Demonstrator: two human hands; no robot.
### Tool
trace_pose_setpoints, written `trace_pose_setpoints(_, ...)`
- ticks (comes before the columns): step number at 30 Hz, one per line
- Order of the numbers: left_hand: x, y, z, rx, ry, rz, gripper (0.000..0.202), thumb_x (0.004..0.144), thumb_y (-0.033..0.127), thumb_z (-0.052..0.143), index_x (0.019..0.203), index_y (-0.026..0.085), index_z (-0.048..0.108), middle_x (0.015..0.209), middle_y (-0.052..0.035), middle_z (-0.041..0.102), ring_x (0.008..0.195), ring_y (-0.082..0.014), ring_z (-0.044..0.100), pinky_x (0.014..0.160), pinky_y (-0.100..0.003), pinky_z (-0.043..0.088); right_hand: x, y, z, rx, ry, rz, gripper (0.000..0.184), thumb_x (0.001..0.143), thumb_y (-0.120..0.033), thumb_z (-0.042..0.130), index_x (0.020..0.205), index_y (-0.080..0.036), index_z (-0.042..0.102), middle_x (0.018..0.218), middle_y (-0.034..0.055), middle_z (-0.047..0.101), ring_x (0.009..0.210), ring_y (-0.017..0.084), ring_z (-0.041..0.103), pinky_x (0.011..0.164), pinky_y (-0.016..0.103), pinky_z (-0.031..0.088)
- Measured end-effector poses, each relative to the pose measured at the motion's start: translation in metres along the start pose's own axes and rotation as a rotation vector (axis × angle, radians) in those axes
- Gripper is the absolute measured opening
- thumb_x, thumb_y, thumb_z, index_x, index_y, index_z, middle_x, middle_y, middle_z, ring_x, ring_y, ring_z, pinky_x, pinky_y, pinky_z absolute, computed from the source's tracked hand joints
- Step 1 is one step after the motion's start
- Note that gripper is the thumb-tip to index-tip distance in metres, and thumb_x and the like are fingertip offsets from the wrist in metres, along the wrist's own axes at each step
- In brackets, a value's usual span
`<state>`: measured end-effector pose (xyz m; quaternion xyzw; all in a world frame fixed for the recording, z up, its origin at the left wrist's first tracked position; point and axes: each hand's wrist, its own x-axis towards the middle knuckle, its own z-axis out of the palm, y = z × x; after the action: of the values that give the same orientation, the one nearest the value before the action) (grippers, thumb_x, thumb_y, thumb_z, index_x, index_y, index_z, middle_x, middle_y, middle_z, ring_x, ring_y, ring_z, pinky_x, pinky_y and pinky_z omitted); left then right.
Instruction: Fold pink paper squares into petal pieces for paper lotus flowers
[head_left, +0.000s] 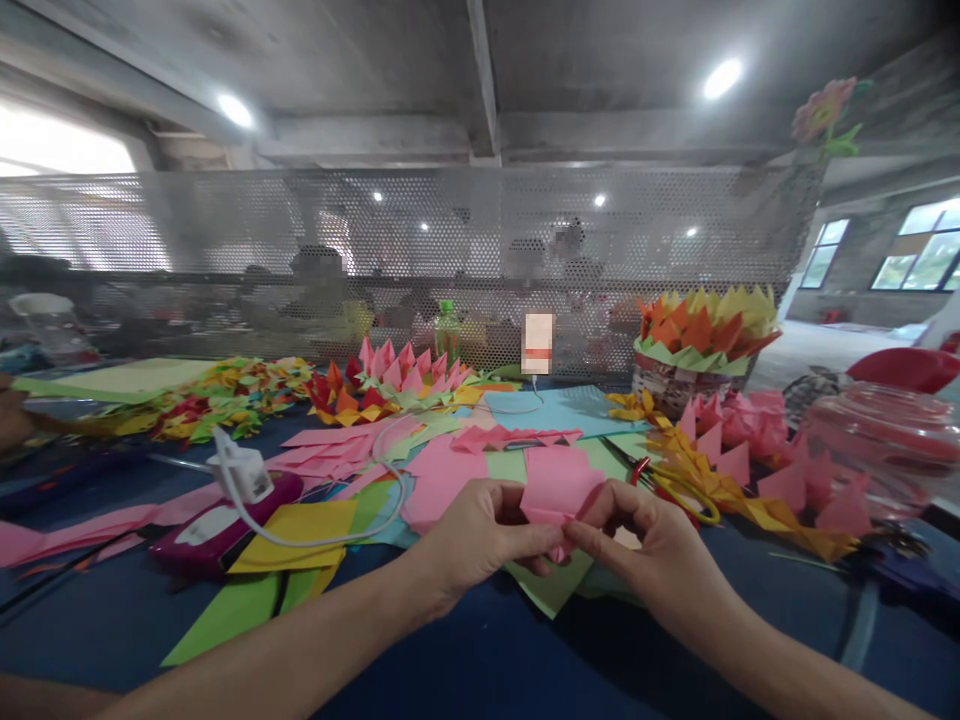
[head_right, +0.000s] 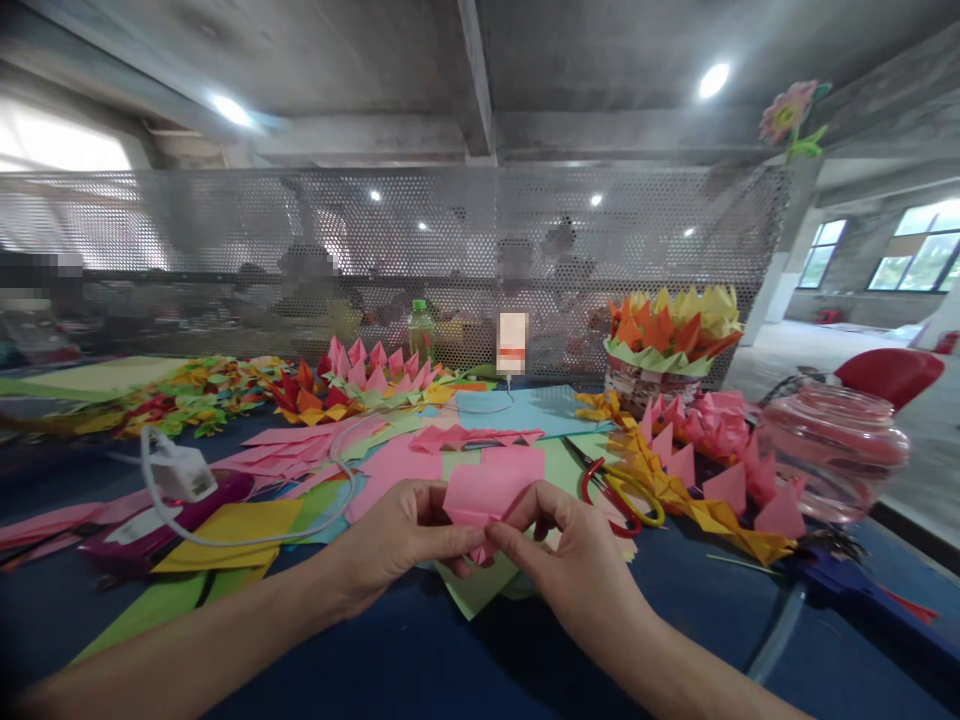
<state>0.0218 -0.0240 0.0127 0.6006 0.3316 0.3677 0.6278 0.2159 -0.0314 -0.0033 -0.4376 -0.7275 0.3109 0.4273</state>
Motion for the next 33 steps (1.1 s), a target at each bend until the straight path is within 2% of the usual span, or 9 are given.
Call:
trace_pose_setpoints(11, 0.001, -0.003, 0.001, 0.006, 0.013, 0.013, 0.024, 0.07, 0.022, 0.079, 0.086, 0.008, 0.071, 0.072, -0.007, 0.069, 0.068, -0.0149, 0.064, 0.062, -0.023, 0.051, -0.003, -0.004, 0.002, -0.005, 0.014, 0.001, 0.024, 0.085, -0.036, 0.065, 0.068, -0.02, 0.057, 0.068, 0.0007, 0.063, 0.065, 0.016, 0.055, 0.062, 0.028, 0.041)
trace_pose_setpoints(14, 0.001, -0.002, 0.002, -0.007, 0.021, 0.009, 0.022, 0.069, 0.019, 0.077, 0.086, 0.007, 0.07, 0.07, -0.0059, 0.068, 0.063, -0.0125, 0.062, 0.061, -0.022, 0.05, -0.003, -0.006, 0.004, 0.082, 0.031, 0.032, 0.022, 0.082, -0.038, 0.068, 0.088, -0.022, 0.054, 0.072, -0.0005, 0.064, 0.067, 0.017, 0.058, 0.062, 0.027, 0.044)
trace_pose_setpoints(18, 0.002, -0.002, 0.001, -0.016, 0.004, 0.015, 0.021, 0.07, 0.016, 0.074, 0.089, 0.008, 0.07, 0.07, -0.0045, 0.067, 0.063, -0.0119, 0.061, 0.063, -0.023, 0.05, -0.003, -0.008, 0.007, 0.258, 0.059, 0.115, 0.064, 0.077, -0.041, 0.074, 0.124, -0.024, 0.035, 0.074, -0.002, 0.067, 0.067, 0.019, 0.064, 0.057, 0.026, 0.047)
trace_pose_setpoints(21, 0.002, -0.004, 0.0, 0.007, 0.0, 0.001, 0.021, 0.068, 0.015, 0.072, 0.088, 0.008, 0.071, 0.068, -0.0043, 0.067, 0.061, -0.0119, 0.06, 0.063, -0.023, 0.049, -0.002, -0.006, 0.008, 0.305, 0.023, 0.143, 0.077, 0.073, -0.041, 0.078, 0.132, -0.024, 0.031, 0.073, -0.0031, 0.066, 0.062, 0.017, 0.062, 0.054, 0.024, 0.045)
trace_pose_setpoints(24, 0.002, -0.006, 0.001, 0.01, -0.019, -0.004, 0.023, 0.065, 0.014, 0.072, 0.087, 0.007, 0.07, 0.067, -0.0039, 0.066, 0.061, -0.0115, 0.059, 0.062, -0.023, 0.047, -0.003, -0.004, 0.007, 0.339, -0.041, 0.16, 0.073, 0.073, -0.037, 0.077, 0.131, -0.024, 0.034, 0.073, -0.0036, 0.066, 0.06, 0.015, 0.061, 0.053, 0.022, 0.045)
trace_pose_setpoints(29, 0.002, -0.01, 0.001, 0.01, -0.057, -0.014, 0.025, 0.064, 0.014, 0.071, 0.089, 0.008, 0.072, 0.068, -0.0028, 0.065, 0.06, -0.0106, 0.058, 0.061, -0.021, 0.046, -0.004, -0.01, 0.006, 0.256, -0.041, 0.139, 0.059, 0.077, -0.028, 0.073, 0.125, -0.025, 0.039, 0.08, -0.002, 0.068, 0.069, 0.017, 0.066, 0.061, 0.024, 0.05)
trace_pose_setpoints(33, 0.003, -0.011, 0.001, 0.032, -0.075, -0.033, 0.019, 0.067, 0.017, 0.071, 0.083, 0.009, 0.07, 0.068, -0.0029, 0.066, 0.059, -0.011, 0.059, 0.061, -0.022, 0.049, -0.004, -0.011, 0.003, 0.263, -0.049, 0.134, 0.056, 0.079, -0.025, 0.071, 0.125, -0.026, 0.039, 0.082, -0.0018, 0.068, 0.069, 0.015, 0.065, 0.06, 0.023, 0.048)
